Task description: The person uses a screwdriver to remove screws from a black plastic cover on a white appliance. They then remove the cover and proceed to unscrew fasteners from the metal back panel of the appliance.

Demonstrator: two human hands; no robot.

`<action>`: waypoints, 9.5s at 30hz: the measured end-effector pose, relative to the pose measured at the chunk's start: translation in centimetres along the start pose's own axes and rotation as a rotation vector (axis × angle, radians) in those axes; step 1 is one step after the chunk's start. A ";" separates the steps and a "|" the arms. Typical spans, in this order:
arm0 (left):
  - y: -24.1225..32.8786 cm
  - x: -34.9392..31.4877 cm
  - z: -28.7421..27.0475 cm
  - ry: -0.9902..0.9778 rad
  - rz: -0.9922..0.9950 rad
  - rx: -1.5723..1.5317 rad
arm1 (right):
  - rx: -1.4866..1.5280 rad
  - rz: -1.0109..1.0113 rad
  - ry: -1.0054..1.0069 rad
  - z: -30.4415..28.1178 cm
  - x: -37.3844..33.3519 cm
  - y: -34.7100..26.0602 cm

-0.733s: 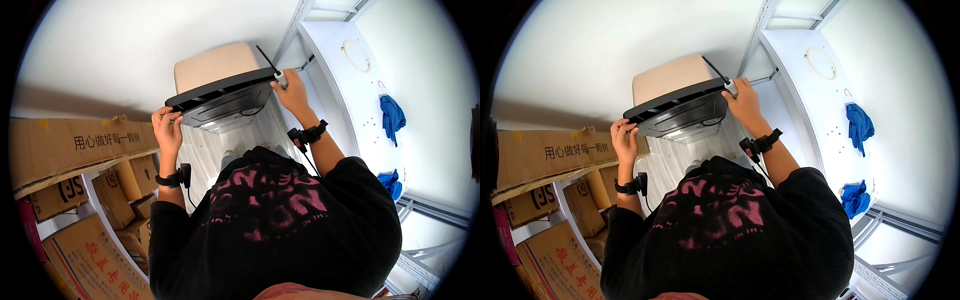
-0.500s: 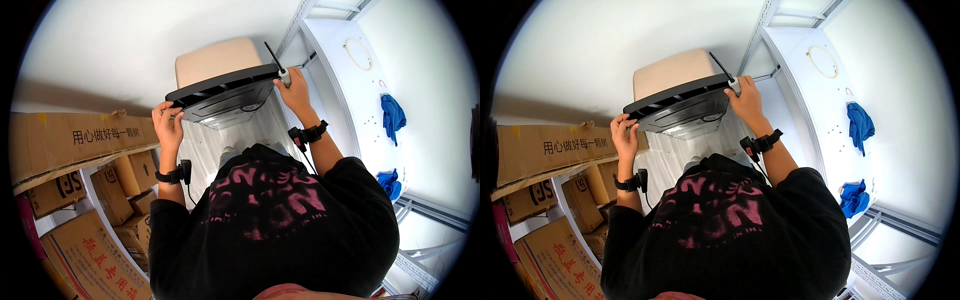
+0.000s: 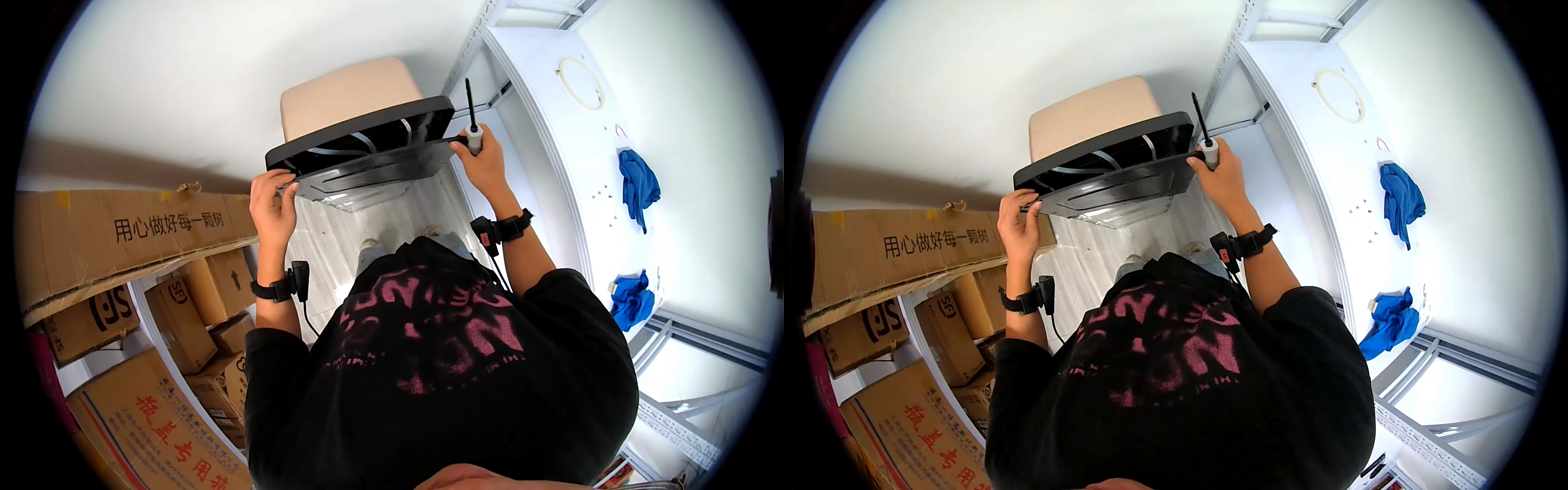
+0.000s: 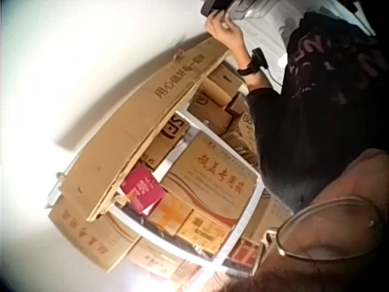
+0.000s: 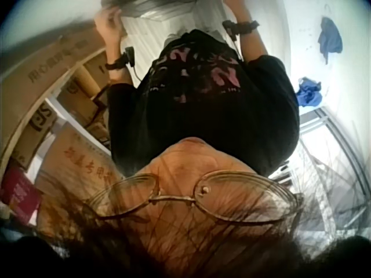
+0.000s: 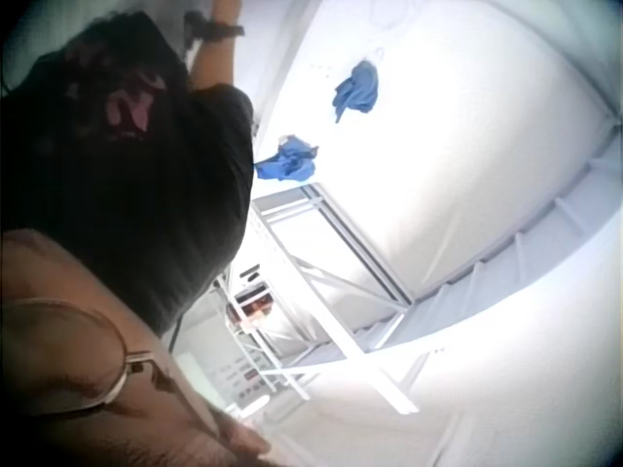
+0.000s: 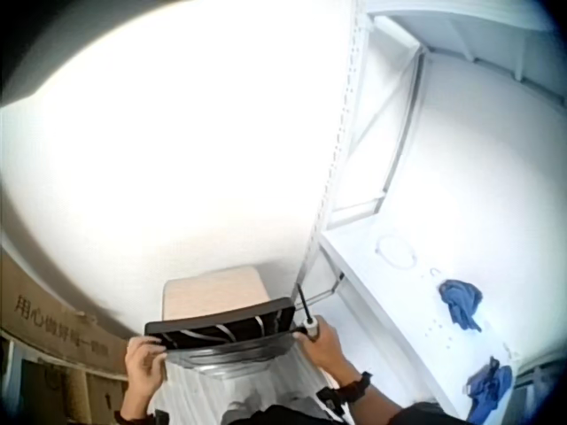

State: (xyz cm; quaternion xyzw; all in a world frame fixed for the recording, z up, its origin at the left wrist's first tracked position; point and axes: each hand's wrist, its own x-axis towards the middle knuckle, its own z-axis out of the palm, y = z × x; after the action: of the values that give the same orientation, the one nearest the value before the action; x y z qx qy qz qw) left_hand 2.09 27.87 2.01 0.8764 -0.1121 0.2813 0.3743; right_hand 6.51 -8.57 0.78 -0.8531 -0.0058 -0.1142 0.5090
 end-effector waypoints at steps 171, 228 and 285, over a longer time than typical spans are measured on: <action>-8.3 -19.0 40.6 -0.331 -0.548 -1.448 | 0.465 -0.307 0.250 15.3 -21.8 31.7; -7.8 -18.2 38.8 -0.421 -0.659 -1.202 | 0.832 0.132 -0.308 15.2 -20.5 30.9; -9.0 -17.9 37.9 -0.441 -0.527 -0.988 | 1.229 0.396 -0.699 15.8 -18.1 35.2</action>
State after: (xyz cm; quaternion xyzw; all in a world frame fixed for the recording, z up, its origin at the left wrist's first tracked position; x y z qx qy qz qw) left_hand 6.69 6.55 -34.92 0.6346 -0.0837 -0.0945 0.7625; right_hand -3.63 -9.86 -40.59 -0.3852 -0.0767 0.2826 0.8751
